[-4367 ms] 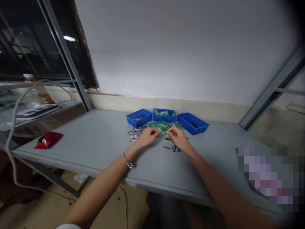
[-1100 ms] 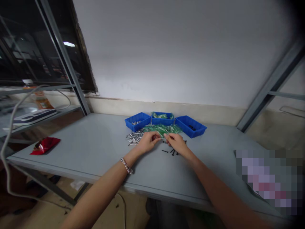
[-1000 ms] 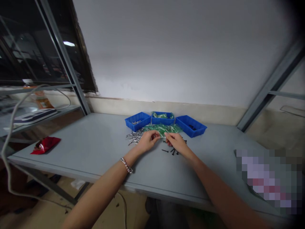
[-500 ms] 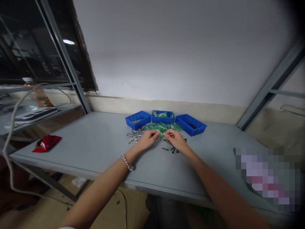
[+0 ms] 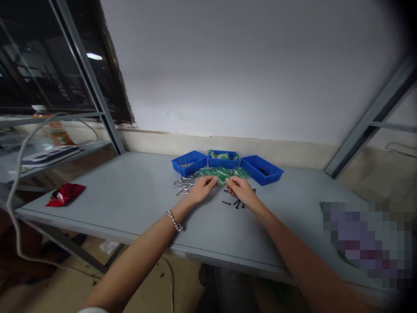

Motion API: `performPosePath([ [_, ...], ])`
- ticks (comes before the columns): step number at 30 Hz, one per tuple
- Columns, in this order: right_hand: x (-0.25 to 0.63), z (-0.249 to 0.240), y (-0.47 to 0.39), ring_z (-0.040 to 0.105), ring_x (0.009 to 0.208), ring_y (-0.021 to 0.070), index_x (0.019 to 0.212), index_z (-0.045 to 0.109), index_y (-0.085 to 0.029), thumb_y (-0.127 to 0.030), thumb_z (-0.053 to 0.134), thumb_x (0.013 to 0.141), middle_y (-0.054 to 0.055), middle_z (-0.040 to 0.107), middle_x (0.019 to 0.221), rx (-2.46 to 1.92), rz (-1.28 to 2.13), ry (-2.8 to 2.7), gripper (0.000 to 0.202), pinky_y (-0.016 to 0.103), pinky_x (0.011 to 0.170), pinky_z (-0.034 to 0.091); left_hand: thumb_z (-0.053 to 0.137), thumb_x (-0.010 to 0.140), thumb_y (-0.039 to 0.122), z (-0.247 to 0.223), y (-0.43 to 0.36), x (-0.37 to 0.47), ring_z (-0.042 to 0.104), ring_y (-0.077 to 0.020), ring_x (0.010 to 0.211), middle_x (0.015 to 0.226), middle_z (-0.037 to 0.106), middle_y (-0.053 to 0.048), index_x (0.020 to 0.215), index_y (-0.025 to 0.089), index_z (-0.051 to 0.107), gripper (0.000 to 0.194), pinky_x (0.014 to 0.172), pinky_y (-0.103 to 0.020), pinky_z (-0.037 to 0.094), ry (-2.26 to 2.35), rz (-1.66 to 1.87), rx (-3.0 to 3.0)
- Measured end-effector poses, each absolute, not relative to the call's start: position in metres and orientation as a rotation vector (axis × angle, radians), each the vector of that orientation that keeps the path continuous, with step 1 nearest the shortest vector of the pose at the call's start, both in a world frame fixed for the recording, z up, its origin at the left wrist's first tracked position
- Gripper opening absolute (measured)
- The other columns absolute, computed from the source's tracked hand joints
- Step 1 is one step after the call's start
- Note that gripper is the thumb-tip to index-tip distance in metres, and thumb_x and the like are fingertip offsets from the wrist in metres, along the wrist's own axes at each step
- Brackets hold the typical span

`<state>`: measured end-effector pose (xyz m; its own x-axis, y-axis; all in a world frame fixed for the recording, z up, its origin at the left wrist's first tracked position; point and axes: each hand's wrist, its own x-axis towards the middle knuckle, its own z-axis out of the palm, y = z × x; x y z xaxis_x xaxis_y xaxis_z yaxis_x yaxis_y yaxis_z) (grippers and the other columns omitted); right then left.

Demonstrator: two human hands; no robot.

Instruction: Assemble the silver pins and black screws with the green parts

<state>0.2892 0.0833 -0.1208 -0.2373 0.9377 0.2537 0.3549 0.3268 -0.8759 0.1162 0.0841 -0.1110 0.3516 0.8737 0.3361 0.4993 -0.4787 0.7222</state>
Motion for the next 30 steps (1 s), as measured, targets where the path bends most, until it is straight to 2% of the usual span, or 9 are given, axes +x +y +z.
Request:
performPosePath([
  [5, 0.29, -0.121, 0.083, 0.043, 0.048, 0.0095, 0.064, 0.046, -0.019, -0.042, 0.043, 0.08, -0.002, 0.046, 0.054, -1.141, 0.911, -1.745, 0.028, 0.023, 0.047, 0.035, 0.029, 0.086, 0.044, -0.114, 0.089, 0.114, 0.045, -0.0123, 0.053, 0.053, 0.052, -0.003, 0.058, 0.015, 0.056, 0.048, 0.056, -0.026, 0.033, 1.28, 1.001, 2.065],
  [15, 0.288, -0.119, 0.082, 0.046, 0.049, 0.0103, 0.064, 0.045, -0.02, -0.04, 0.047, 0.076, -0.003, 0.046, 0.053, -1.123, 0.916, -1.717, 0.024, 0.023, 0.046, 0.034, 0.031, 0.082, 0.051, -0.121, 0.097, 0.115, 0.04, -0.01, 0.049, 0.049, 0.044, 0.0, 0.055, 0.014, 0.051, 0.05, 0.051, -0.025, 0.03, 1.09, 0.953, 1.845],
  [22, 0.288, -0.12, 0.082, 0.046, 0.05, 0.0106, 0.063, 0.044, -0.02, -0.039, 0.049, 0.075, -0.003, 0.047, 0.055, -1.089, 0.907, -1.733, 0.023, 0.024, 0.047, 0.035, 0.041, 0.079, 0.046, -0.115, 0.09, 0.117, 0.033, -0.0085, 0.048, 0.05, 0.039, 0.002, 0.055, 0.014, 0.047, 0.04, 0.049, -0.024, 0.025, 1.116, 0.912, 1.886],
  [30, 0.29, -0.119, 0.082, 0.046, 0.05, 0.0113, 0.067, 0.046, -0.02, -0.039, 0.047, 0.077, -0.003, 0.047, 0.055, -1.07, 0.852, -1.708, 0.022, 0.024, 0.048, 0.036, 0.044, 0.079, 0.044, -0.116, 0.089, 0.117, 0.032, -0.0077, 0.049, 0.05, 0.038, 0.003, 0.058, 0.013, 0.049, 0.038, 0.049, -0.023, 0.024, 0.996, 0.94, 1.853],
])
